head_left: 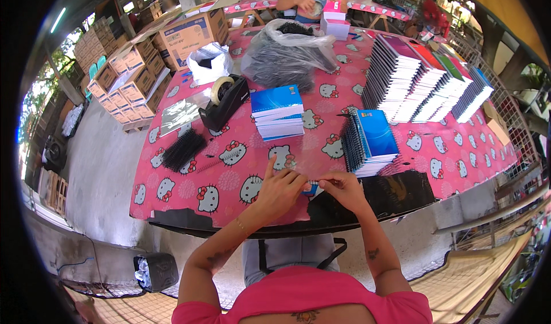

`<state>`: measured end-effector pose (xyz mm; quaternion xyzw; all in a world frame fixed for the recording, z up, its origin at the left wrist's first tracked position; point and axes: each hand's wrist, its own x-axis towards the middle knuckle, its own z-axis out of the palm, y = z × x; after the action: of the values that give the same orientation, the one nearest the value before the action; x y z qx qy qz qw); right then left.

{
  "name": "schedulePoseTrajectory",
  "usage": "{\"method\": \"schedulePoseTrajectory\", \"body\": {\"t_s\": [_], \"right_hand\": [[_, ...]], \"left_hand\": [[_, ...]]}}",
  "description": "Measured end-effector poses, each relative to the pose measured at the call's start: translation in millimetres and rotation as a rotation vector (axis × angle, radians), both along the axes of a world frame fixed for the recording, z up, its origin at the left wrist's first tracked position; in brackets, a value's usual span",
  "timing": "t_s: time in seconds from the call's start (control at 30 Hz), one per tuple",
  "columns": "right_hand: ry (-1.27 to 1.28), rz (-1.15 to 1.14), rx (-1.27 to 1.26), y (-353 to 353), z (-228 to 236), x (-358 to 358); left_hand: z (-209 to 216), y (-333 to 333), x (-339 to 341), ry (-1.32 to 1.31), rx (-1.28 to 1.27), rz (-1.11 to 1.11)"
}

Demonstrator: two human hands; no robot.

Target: The person repeatedly picks up blue spiral-bound notebooks from a pile on a pink Hello Kitty tablecloth, aligns them, and places them into a growing stack. The hands remain in view throughout, performing the same pick-and-place motion.

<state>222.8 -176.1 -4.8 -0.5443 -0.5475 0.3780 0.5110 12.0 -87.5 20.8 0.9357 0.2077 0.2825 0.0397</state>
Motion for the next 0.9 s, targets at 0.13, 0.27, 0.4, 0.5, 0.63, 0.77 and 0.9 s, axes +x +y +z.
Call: {"method": "schedulePoseTrajectory", "body": {"t_s": [0.13,0.27,0.4,0.5,0.63,0.77,0.9], "right_hand": [[-0.004,0.093,0.009,4.3,2.3,2.8],[-0.157,0.035,0.091,8.0,10.7,-5.6],[-0.352,-0.257,0.221,3.7,12.1,-22.3],[-0.453,-0.506,0.465,-20.5,55.5,-25.4],[-0.704,-0.877,0.458,-52.0,96.4,28.5],[-0.293,-0.671,0.257,-46.6,73.1,84.8],[-0.265,-0.634,0.254,-38.8,67.8,86.0]], "left_hand": [[-1.0,2.3,-3.3,0.022,0.035,-0.012],[2.5,-1.8,-4.4,0.013,-0.018,-0.041],[22.5,-8.3,-0.2,0.042,-0.028,-0.054],[64.4,-2.8,10.0,-0.050,0.056,-0.073],[108.4,16.4,63.9,-0.410,0.173,-0.177],[79.9,48.5,141.4,-0.447,0.051,-0.542],[39.9,61.9,156.3,-0.328,-0.081,-0.611]]}}
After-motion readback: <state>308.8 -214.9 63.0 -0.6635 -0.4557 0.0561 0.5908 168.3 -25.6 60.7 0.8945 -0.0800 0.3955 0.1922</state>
